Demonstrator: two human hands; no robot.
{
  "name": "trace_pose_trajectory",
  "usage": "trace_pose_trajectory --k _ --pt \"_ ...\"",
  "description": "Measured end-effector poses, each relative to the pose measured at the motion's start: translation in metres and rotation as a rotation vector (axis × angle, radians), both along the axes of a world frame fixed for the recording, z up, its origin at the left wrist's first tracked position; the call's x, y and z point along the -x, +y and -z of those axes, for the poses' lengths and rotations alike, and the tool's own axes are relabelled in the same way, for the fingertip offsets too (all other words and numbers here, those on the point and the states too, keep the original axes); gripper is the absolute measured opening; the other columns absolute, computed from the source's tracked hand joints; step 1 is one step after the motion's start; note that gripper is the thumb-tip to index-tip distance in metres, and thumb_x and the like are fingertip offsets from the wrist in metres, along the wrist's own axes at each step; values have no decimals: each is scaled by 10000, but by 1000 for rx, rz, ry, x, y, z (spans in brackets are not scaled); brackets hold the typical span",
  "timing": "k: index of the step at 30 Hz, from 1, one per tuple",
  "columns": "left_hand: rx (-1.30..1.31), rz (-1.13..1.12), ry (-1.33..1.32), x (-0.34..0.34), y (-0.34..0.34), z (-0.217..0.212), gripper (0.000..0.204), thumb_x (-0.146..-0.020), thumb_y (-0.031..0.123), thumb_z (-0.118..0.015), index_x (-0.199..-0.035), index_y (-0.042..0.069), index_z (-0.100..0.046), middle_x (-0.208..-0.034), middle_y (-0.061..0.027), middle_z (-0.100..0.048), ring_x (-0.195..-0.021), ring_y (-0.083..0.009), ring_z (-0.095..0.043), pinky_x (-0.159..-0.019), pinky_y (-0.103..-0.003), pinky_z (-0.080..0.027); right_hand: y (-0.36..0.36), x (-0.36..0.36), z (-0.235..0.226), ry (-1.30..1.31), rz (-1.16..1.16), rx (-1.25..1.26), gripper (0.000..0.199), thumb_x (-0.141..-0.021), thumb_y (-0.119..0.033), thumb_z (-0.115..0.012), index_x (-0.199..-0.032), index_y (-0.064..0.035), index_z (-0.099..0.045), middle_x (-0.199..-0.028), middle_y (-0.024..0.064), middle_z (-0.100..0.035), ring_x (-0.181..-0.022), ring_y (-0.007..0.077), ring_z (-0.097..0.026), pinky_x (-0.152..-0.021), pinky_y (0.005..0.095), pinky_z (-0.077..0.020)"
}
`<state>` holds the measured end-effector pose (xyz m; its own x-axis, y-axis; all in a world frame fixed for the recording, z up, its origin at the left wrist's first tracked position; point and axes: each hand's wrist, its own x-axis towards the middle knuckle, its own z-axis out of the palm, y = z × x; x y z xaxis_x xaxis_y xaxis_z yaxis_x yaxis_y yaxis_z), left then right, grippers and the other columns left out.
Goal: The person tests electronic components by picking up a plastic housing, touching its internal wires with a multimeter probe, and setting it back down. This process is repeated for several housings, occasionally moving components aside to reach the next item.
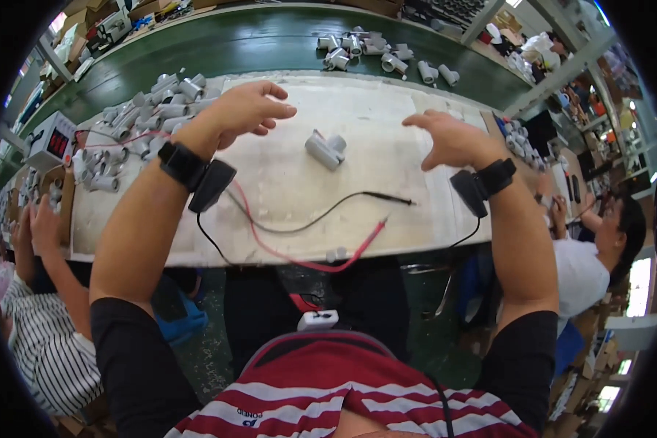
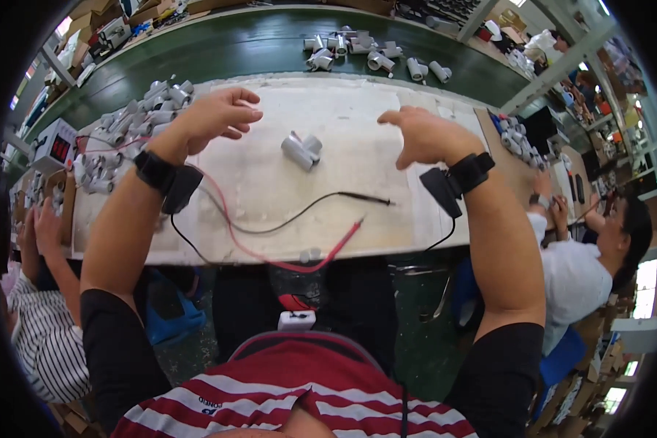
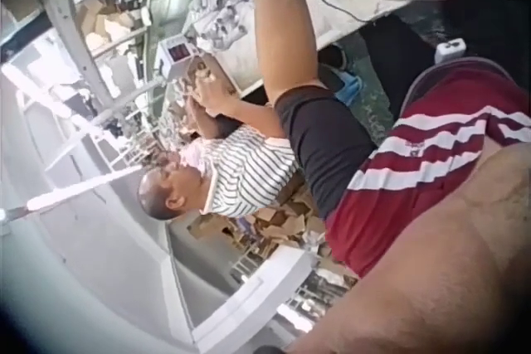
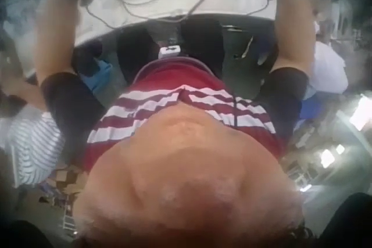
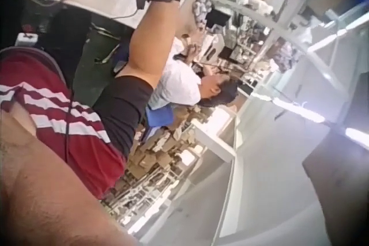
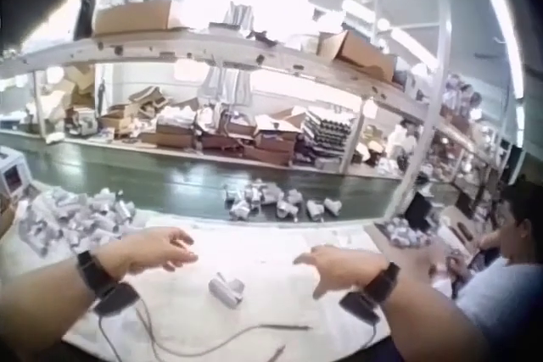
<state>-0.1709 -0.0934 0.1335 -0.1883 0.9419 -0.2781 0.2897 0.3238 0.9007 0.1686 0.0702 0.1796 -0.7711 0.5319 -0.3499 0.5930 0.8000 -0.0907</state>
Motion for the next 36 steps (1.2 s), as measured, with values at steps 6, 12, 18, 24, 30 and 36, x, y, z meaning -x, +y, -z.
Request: trace_pose_trajectory --k 6,12,18,24,30,36 --pt "-80 50 473 35 151 19 857 -812 352 -847 -1498 -20 -492 -1310 -262 -643 -1170 -388 -623 -967 -435 -530 161 100 35 294 -98 -321 870 -726 -220 -878 -1508 -178 -497 -1380 193 -543 -1327 413 -507 -1056 453 -501" --pt "-63 -14 891 55 251 67 893 -742 350 -867 -1504 63 -501 -1326 -263 -593 -1206 -368 -606 -997 -398 -526 200 214 41 200 -11 -312 873 -740 -229 -857 -1515 -135 -469 -1510 192 -458 -1360 395 -472 -1109 436 -456" --pt "515 -34 317 30 258 -17 1107 -884 489 -752 -1689 194 -51 -1551 -241 -500 -1410 -323 -507 -1252 -525 -256 239 270 37 -146 70 -147 1154 -640 -415 -935 -1610 -175 -358 -1670 217 -299 -1436 447 -430 -1142 499 -437" --pt "145 225 1098 79 310 68 585 -809 382 -769 -1316 97 -700 -1416 -234 -610 -1339 -337 -571 -1198 -562 -330 286 313 80 -14 -184 -28 1098 -614 -402 -926 -1560 -153 -427 -1473 231 -551 -1340 410 -543 -1097 445 -479" --pt "-29 155 955 100 311 80 577 -776 355 -785 -1271 71 -699 -1335 -262 -648 -1257 -371 -624 -1146 -511 -419 289 316 73 184 -203 243 850 -633 -361 -891 -1400 -122 -611 -1237 220 -709 -1249 361 -616 -1019 416 -523" --pt "-120 -7 518 101 260 36 693 -702 250 -815 -1339 48 -631 -1121 -279 -720 -1077 -423 -697 -941 -401 -582 261 289 56 124 -91 455 660 -703 -226 -840 -1316 -80 -643 -1267 171 -656 -1146 311 -634 -974 376 -526"
